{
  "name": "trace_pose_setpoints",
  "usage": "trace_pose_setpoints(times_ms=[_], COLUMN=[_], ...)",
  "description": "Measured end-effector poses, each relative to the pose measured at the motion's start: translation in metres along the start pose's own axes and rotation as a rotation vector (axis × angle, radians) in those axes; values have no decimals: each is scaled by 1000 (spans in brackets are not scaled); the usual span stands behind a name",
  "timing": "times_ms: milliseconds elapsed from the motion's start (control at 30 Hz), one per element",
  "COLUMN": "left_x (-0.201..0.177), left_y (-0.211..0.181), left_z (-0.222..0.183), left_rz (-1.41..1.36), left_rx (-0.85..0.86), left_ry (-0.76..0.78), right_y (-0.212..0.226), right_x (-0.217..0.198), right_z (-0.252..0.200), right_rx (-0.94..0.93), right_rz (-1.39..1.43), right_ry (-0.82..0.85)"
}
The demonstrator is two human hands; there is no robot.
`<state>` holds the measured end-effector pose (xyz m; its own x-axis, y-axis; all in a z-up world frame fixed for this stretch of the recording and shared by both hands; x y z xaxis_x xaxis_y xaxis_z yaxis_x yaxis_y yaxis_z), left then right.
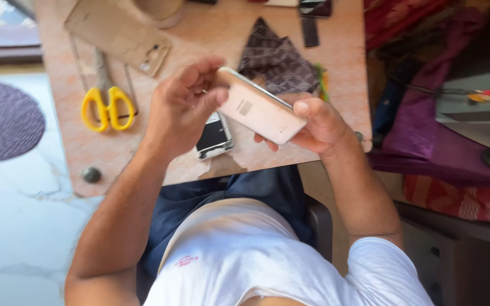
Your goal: The person removes the back cover and internal components of a mobile phone by hand, then places a red battery into the phone casing and secures the assembly by pressing the parts together.
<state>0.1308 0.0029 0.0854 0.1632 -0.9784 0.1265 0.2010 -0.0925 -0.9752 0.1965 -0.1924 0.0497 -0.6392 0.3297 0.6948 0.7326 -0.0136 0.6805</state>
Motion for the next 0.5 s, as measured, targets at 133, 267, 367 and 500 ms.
trace_pose_setpoints(times_ms=[133,267,367,500], left_x=[-21,-33,-33,-28], left_y=[23,37,44,47], left_z=[-13,-23,-21,-18], left_rz=[-224,-279,-305,-326], left_rx=[46,90,46,-45], left_ry=[-84,-147,-195,-253], right_y=[-14,-13,-17,-19], right_x=[25,42,41,43], right_z=[14,14,9,14], right_rx=[-23,-253,-309,-344], right_rz=[16,-308,-257,-209], right_ry=[99,162,41,18])
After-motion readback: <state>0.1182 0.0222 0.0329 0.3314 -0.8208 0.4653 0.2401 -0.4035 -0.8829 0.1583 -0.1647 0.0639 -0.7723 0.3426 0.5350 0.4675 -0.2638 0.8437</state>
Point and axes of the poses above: each hand's wrist, its own z-axis towards the middle knuckle, its own x-axis out of the palm, y = z × x, the point moved 8 cm from there along z, towards the middle knuckle, and after that the axes turned 3 degrees about x, right-handed, at the moved point
